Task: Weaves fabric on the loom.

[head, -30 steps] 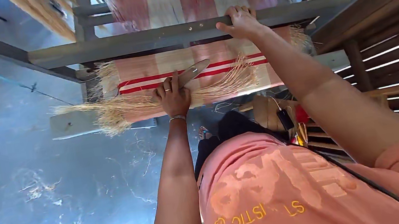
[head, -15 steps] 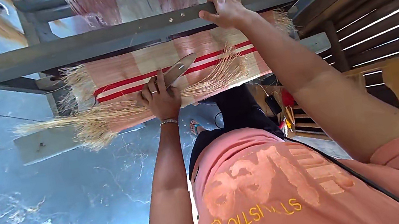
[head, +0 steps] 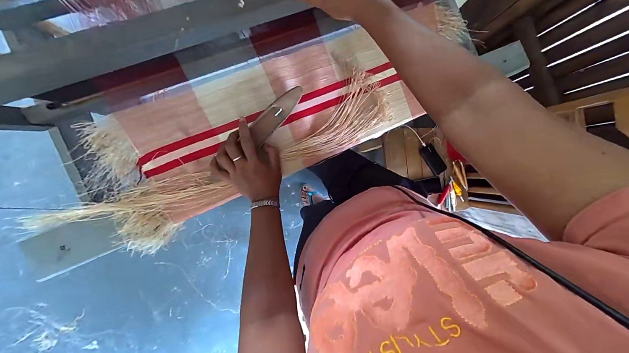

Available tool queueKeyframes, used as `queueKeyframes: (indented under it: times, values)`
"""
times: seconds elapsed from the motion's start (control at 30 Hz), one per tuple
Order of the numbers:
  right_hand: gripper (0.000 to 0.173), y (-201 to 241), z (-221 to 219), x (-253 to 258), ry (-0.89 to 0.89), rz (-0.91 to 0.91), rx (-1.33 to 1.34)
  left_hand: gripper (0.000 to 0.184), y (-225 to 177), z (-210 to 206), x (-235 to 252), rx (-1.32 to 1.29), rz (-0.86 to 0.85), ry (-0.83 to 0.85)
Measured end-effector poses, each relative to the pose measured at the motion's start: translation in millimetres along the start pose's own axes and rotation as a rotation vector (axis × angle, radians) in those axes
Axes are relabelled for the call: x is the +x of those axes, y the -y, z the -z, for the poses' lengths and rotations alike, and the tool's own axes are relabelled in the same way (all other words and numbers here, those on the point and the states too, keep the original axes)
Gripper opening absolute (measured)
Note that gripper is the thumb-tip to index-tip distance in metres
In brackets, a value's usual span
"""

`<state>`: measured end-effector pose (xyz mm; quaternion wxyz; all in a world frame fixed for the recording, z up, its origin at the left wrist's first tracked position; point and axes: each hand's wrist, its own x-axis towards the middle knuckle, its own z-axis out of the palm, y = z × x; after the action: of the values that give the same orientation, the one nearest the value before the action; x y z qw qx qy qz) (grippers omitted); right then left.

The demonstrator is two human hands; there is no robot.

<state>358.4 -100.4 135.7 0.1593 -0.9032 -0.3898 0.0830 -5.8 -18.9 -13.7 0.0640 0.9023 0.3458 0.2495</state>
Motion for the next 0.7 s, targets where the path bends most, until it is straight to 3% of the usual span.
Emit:
queueKeyframes:
  times: [0.2,0.3,0.37,0.43,0.5,0.57,0.63,0.7]
  values:
    - [0.083,4,-11,-63,-0.041,0.034,-0.043,0.060,2,-2,-1,0.027,-0.006,0.009]
    - [0.081,-1,-11,-65,-0.039,0.088,0.006,0.060,1,0,-1,0.014,-0.013,-0.009]
    - [0.067,-7,-13,-77,-0.142,0.185,0.129,0.061,1,0,-1,0.002,-0.007,-0.015]
    - [0.044,-11,-18,-101,-0.353,0.295,0.231,0.062,0,0,-1,-0.033,0.014,-0.025]
    - [0.029,-17,-33,-126,-0.440,0.248,0.245,0.058,-1,0,-2,-0.059,0.038,-0.050]
    - [0.032,-29,-53,-138,-0.311,0.100,0.221,0.052,-1,2,-1,-0.057,0.041,-0.052]
    - [0.048,-35,-65,-136,-0.128,-0.049,0.190,0.051,-2,8,3,-0.062,0.025,-0.027]
    - [0.053,-33,-75,-132,-0.095,-0.114,0.138,0.050,-1,16,9,-0.077,-0.003,0.020]
